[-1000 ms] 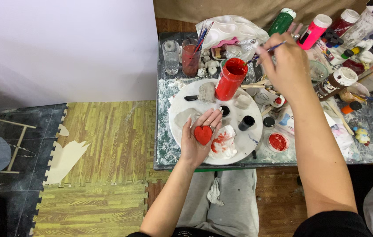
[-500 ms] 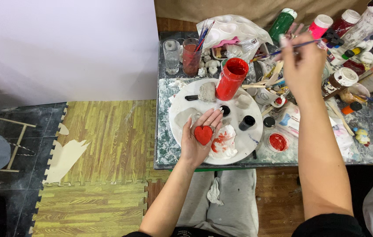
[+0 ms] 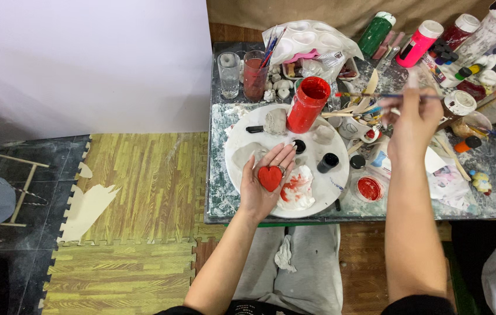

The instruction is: The person paints a small red clay heart with a paintbrush, applying red paint to the surface and edges. They repeatedly dip the brush into a red paint container and wipe it on a paper towel before continuing to paint the heart.

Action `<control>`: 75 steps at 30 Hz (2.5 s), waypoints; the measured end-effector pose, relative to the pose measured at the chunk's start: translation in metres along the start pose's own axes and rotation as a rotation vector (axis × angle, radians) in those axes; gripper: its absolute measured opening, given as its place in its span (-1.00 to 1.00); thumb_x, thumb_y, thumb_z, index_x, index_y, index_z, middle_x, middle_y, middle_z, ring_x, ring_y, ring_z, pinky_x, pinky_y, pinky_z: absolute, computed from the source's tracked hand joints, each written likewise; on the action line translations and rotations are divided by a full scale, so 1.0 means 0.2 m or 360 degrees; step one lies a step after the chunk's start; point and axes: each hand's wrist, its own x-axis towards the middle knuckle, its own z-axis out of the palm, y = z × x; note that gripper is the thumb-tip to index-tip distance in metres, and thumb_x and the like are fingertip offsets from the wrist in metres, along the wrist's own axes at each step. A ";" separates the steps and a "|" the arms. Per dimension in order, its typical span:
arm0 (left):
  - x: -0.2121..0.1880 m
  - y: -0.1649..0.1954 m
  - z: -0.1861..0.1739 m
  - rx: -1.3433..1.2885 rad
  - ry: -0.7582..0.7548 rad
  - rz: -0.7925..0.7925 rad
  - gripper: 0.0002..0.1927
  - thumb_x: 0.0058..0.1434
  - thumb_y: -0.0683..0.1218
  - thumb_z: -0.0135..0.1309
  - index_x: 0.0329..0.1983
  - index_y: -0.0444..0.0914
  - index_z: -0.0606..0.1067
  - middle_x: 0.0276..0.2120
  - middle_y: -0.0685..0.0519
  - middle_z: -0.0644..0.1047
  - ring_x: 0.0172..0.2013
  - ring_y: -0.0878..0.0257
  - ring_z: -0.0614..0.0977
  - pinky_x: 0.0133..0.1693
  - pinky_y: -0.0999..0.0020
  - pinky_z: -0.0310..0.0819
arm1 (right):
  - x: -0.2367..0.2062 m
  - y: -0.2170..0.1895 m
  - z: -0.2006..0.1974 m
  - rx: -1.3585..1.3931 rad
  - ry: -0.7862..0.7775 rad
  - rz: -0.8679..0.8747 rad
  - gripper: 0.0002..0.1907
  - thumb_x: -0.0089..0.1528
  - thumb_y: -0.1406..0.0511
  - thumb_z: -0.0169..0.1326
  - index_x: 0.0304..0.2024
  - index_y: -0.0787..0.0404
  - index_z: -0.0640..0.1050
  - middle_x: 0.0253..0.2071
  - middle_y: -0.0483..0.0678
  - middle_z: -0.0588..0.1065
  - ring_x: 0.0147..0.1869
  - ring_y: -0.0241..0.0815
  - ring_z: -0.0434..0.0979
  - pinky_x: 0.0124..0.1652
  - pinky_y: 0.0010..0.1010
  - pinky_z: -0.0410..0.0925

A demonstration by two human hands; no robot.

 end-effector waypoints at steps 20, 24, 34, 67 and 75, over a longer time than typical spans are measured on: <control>0.01 -0.05 -0.01 0.0048 -0.0102 0.0018 -0.24 0.50 0.26 -0.44 0.43 -0.46 0.18 0.41 -0.27 0.27 0.45 -0.03 0.27 0.47 0.11 0.04 | -1.19 0.10 0.17 -0.0598 -0.0440 -0.1086 -0.87 0.36 0.44 -0.01 -0.20 0.31 0.28 -0.24 0.20 0.58 -0.09 0.09 0.59 -0.15 -0.23 0.47; 0.00 -0.05 -0.01 0.0098 -0.0103 0.0026 -0.23 0.50 0.27 -0.44 0.44 -0.46 0.18 0.41 -0.27 0.27 0.44 -0.03 0.27 0.47 0.11 0.04 | -1.18 0.06 0.22 -0.0617 -0.0505 -0.1037 -0.87 0.35 0.45 0.01 -0.18 0.30 0.30 -0.23 0.23 0.58 -0.10 0.09 0.59 -0.15 -0.21 0.46; 0.00 -0.06 -0.01 0.0100 -0.0121 0.0022 -0.22 0.50 0.27 -0.44 0.45 -0.45 0.18 0.42 -0.26 0.27 0.45 -0.02 0.27 0.48 0.12 0.03 | -1.17 0.03 0.22 -0.0642 -0.0572 -0.1060 -0.87 0.34 0.47 -0.02 -0.22 0.27 0.28 -0.22 0.21 0.56 -0.13 0.08 0.56 -0.21 -0.25 0.45; 0.02 -0.06 -0.01 0.0061 -0.0111 0.0018 -0.23 0.49 0.26 -0.46 0.43 -0.46 0.18 0.41 -0.27 0.28 0.44 -0.03 0.29 0.47 0.12 0.04 | -1.12 -0.05 0.22 -0.0637 -0.0632 -0.0896 -0.86 0.32 0.50 0.02 -0.29 0.32 0.32 -0.21 0.20 0.58 -0.15 0.01 0.57 -0.19 -0.32 0.43; 0.02 -0.06 -0.02 0.0079 -0.0140 0.0026 -0.23 0.50 0.26 -0.46 0.44 -0.47 0.18 0.41 -0.27 0.28 0.44 -0.02 0.28 0.48 0.13 0.03 | -1.11 -0.05 0.24 -0.0608 -0.0572 -0.0918 -0.84 0.33 0.51 0.03 -0.31 0.35 0.32 -0.24 0.16 0.57 -0.18 -0.03 0.59 -0.23 -0.34 0.44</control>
